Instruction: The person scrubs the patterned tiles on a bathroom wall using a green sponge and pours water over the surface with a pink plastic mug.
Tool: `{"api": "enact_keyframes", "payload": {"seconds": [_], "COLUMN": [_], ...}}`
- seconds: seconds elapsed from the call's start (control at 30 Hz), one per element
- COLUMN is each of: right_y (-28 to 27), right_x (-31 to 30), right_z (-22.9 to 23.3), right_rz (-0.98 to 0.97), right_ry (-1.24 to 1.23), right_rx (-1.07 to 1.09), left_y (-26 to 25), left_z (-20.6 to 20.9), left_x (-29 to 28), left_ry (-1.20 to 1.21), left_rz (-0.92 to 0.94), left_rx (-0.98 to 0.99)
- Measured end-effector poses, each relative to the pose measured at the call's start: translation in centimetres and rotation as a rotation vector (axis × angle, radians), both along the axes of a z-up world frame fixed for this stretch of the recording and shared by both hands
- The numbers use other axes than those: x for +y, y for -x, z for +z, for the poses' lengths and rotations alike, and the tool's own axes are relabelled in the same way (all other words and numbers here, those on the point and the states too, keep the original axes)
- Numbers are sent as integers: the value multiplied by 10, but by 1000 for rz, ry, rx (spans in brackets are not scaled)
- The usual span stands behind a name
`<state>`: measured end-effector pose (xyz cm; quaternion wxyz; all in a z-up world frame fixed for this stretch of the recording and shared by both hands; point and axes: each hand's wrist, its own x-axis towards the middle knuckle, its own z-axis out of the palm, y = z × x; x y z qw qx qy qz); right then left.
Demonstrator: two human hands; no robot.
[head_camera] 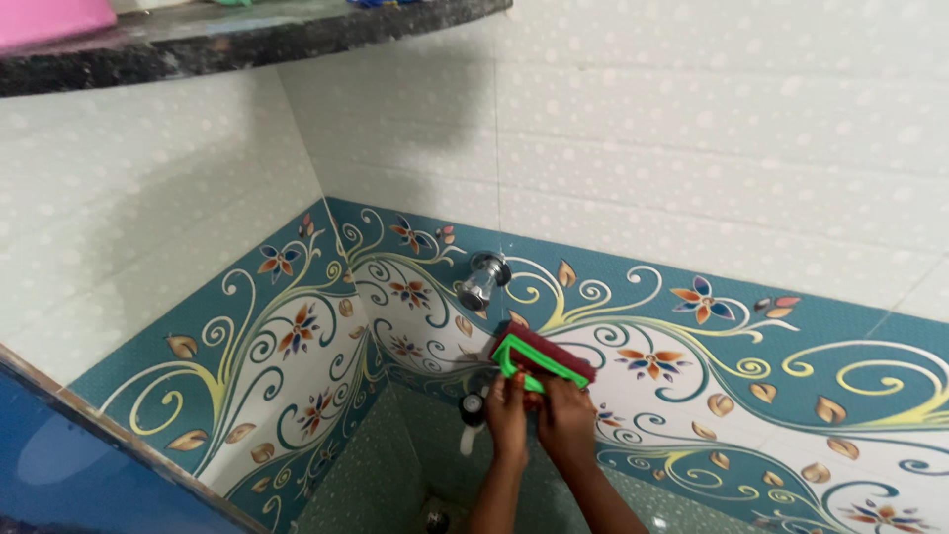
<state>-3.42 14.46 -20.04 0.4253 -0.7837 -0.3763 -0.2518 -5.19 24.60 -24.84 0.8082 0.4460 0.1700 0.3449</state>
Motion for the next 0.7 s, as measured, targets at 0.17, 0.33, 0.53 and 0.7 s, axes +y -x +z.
{"api": "enact_keyframes", "payload": {"seconds": [0.17,0.33,0.53,0.7], "right_y": [-6,-4,-11,-12], "right_x": [5,26,65,123], "right_z": [64,71,63,78], "right_rz": [-1,-44,16,122], "right_ry": [-147,-89,104,33], "right_rx": [-85,-128,-120,-222], "left_y": [6,23,17,15], "left_z": [88,105,77,97], "left_x": [8,28,73,125], "left_ry": [-120,-62,62,64], "left_rz": [-88,-179,-12,165], "left_rx": [-50,-31,34,-28]}}
